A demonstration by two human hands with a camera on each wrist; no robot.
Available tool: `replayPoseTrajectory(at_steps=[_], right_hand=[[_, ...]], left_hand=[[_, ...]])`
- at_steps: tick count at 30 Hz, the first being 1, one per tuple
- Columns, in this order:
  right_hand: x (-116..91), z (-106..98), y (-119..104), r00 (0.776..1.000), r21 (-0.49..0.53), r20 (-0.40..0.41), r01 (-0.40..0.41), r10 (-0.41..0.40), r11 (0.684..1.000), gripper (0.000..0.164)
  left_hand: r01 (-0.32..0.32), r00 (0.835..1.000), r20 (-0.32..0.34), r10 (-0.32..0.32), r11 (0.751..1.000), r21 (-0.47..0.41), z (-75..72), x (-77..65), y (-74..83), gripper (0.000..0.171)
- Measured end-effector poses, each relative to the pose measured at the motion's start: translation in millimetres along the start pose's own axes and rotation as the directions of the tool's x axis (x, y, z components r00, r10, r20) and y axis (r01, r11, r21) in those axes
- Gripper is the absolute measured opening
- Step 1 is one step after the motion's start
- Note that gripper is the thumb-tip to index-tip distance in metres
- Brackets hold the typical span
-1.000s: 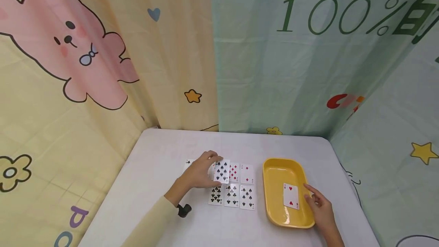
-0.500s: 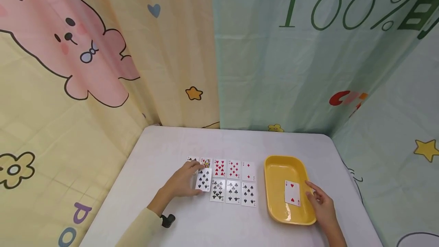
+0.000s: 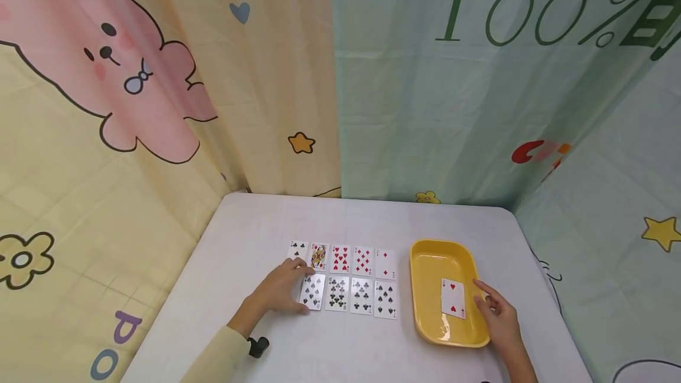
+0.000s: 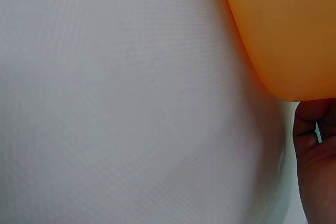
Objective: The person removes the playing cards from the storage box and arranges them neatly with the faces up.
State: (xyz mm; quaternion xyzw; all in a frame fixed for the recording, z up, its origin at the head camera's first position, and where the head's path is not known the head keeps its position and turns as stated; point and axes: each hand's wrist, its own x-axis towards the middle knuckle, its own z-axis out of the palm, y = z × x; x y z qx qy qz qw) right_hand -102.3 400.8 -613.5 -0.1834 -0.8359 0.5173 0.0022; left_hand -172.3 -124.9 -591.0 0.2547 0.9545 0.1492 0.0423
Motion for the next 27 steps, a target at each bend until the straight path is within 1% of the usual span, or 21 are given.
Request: replayPoseTrajectory(at_steps=[5,10,17,22,27], right_hand=[[1.6,0.8,1.2,1.000,-0.003,0.000,-0.003,0.003,1.000,0.054],[3.0,1.5,1.8,0.999,-0.022,0.006,-0.047,0.047,0.999,0.055],[1.6,1.0,-0.9,1.000,-0.008,0.002,-0.016,0.016,1.000,0.054],[0.3,0.4,-0.9,0.999,0.004,0.011,-0.035,0.035,0.999,0.056],[0.7,-0.2,-0.6,0.999,0.000,0.012,-0.045,0.045,0.999,0.056]], left_hand=[[0.018,1.000,0.008,-0.018,1.000,0.015,6.1,-0.1,-1.4,0.089],[0.032,0.999,0.006,-0.033,0.999,0.011,8.1,-0.5,-2.7,0.088],[0.038,0.999,0.011,-0.038,0.999,0.011,8.8,0.7,-4.5,0.088],[0.043,0.999,0.018,-0.043,0.999,0.002,10.0,1.0,-5.1,0.088],[0.045,0.999,0.011,-0.045,0.999,-0.014,9.9,-0.2,-4.2,0.090]])
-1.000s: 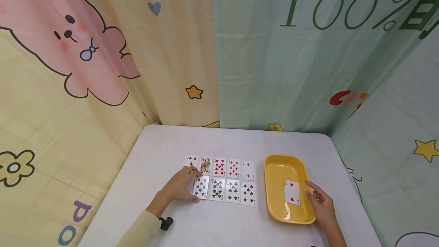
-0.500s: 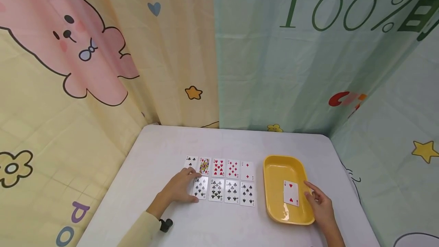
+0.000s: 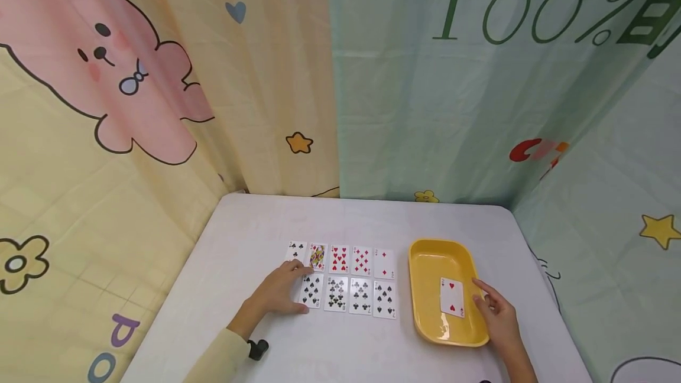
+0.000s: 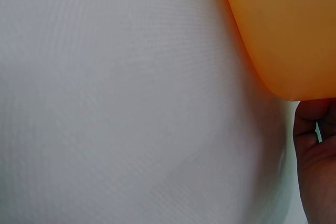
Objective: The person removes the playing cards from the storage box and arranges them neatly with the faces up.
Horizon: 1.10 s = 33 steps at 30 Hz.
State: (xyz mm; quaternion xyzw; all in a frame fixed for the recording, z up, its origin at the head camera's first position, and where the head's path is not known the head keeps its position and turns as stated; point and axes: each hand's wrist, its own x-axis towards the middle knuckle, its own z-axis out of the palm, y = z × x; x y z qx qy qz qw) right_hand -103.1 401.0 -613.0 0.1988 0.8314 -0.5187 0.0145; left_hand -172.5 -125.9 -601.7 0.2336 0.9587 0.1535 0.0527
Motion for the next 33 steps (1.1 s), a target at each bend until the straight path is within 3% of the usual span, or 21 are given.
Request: replayPoseTrajectory(at_steps=[11,18,22,27,33], right_hand=[[4.9,0.3,-2.9,0.998,-0.032,0.012,-0.068,0.068,0.997,0.057],[6.7,2.2,-0.5,0.997,-0.050,-0.003,-0.078,0.078,0.996,0.054],[5.5,-1.8,-1.5,0.998,-0.045,-0.008,-0.069,0.069,0.997,0.053],[3.5,-3.8,-0.9,0.999,-0.029,-0.004,-0.051,0.051,0.998,0.055],[2.5,1.9,1.9,1.000,-0.033,0.006,-0.017,0.018,0.999,0.054]], left_hand=[[-0.005,1.000,-0.028,0.004,0.999,-0.038,-7.3,2.5,9.8,0.091],[0.022,1.000,-0.013,-0.023,0.994,-0.109,-20.5,15.2,18.2,0.094],[0.005,1.000,-0.029,-0.009,0.991,-0.132,-30.4,36.1,37.0,0.092],[-0.050,0.998,-0.055,0.042,0.988,-0.147,-40.3,72.7,73.1,0.095],[-0.111,0.992,-0.069,0.104,0.988,-0.112,-35.8,114.5,120.9,0.103]])
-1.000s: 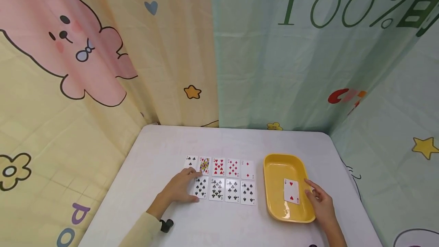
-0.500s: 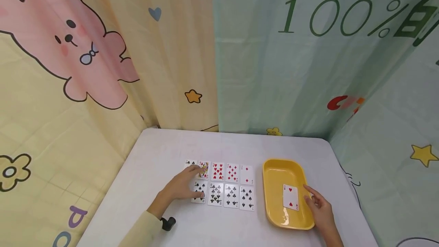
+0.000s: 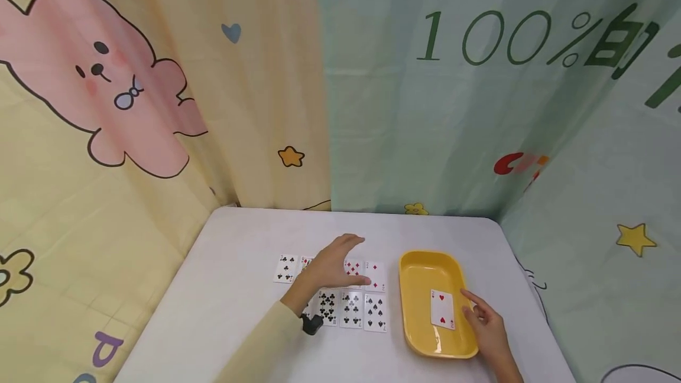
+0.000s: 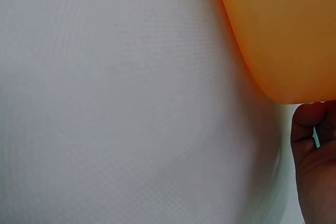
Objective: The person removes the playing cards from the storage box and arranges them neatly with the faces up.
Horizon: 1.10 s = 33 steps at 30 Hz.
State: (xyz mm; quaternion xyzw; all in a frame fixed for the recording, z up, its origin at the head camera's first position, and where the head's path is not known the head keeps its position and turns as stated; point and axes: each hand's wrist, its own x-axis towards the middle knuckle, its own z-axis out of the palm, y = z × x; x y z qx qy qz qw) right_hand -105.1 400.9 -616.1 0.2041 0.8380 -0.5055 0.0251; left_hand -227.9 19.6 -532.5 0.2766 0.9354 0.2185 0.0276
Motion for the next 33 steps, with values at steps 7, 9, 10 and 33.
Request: replayPoseTrajectory(at_steps=[7,9,10,33], right_hand=[[0.9,1.8,-1.6,1.000,0.001,0.014,-0.007,0.007,1.000,0.053],[1.2,1.7,-1.8,1.000,0.002,0.017,-0.006,0.006,1.000,0.052],[1.3,1.6,-2.0,1.000,0.002,0.016,-0.006,0.006,1.000,0.050],[2.0,1.1,-1.6,1.000,0.006,0.007,-0.023,0.023,1.000,0.050]], left_hand=[[-0.044,0.999,0.006,0.043,0.998,0.050,21.4,35.6,45.2,0.107],[-0.063,0.998,0.014,0.062,0.996,0.064,28.7,43.1,57.3,0.108],[-0.075,0.997,0.021,0.073,0.994,0.076,33.1,46.9,63.0,0.109],[-0.150,0.973,0.217,0.074,0.921,0.360,128.9,71.6,132.4,0.119]])
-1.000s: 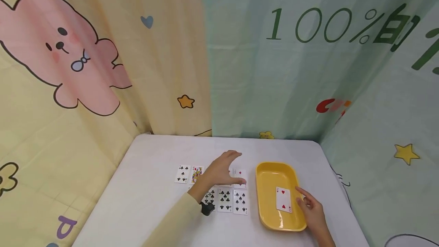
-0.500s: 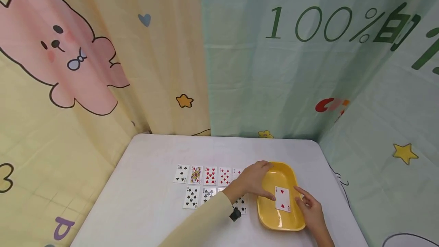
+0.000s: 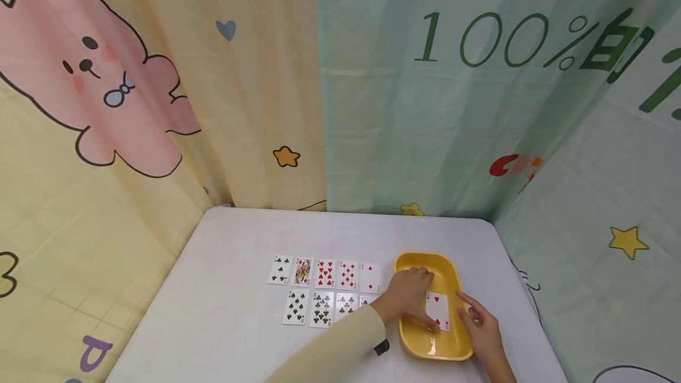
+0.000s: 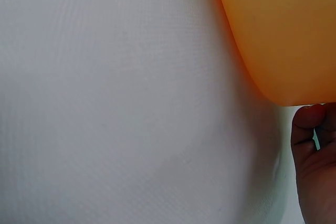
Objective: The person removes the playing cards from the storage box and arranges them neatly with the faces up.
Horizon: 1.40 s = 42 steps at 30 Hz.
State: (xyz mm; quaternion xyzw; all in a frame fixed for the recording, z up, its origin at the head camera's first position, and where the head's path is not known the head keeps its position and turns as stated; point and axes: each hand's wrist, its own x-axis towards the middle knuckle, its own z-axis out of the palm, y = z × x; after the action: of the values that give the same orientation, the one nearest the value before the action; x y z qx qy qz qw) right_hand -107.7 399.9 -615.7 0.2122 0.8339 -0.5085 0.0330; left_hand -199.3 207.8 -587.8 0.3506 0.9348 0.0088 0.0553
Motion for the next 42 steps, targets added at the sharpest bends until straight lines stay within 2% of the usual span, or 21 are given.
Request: replayPoseTrajectory(at_steps=[4,7,16,22,27,30,34,42], right_hand=[[-0.7,1.9,1.7,1.000,0.012,0.005,-0.023,0.023,1.000,0.050],[-1.2,2.3,2.6,0.999,0.015,0.015,-0.031,0.031,0.999,0.051],[0.1,-1.9,-0.7,1.000,-0.018,-0.003,0.018,-0.018,1.000,0.050],[-0.9,-3.2,-0.5,1.000,-0.013,-0.001,0.004,-0.004,1.000,0.053],[-2.2,-3.7,-0.7,0.998,-0.006,-0.022,0.055,-0.055,0.998,0.050],[-2.5,-3.4,0.4,0.995,0.000,-0.027,0.091,-0.091,0.996,0.050],[-3.6,-1.9,2.5,0.995,0.010,-0.030,0.099,-0.098,0.995,0.051],[-4.3,0.5,3.6,0.994,0.005,-0.029,0.105,-0.104,0.995,0.051]], left_hand=[[0.042,0.998,0.039,-0.050,0.985,0.170,4.5,-0.4,5.9,0.121],[0.058,0.996,0.053,-0.072,0.972,0.229,5.8,-0.6,8.4,0.115],[0.027,0.999,0.029,-0.033,0.983,0.182,3.5,3.7,10.7,0.090],[-0.010,0.998,0.065,-0.002,0.984,0.179,0.5,3.5,13.1,0.084],[-0.043,0.997,0.075,0.028,0.978,0.203,-2.0,3.9,13.9,0.079],[-0.064,0.995,0.087,0.046,0.974,0.218,-1.3,4.2,13.0,0.082],[-0.097,0.991,0.110,0.073,0.968,0.233,1.0,3.8,12.1,0.087],[-0.122,0.987,0.130,0.093,0.962,0.245,4.6,4.2,13.2,0.073]])
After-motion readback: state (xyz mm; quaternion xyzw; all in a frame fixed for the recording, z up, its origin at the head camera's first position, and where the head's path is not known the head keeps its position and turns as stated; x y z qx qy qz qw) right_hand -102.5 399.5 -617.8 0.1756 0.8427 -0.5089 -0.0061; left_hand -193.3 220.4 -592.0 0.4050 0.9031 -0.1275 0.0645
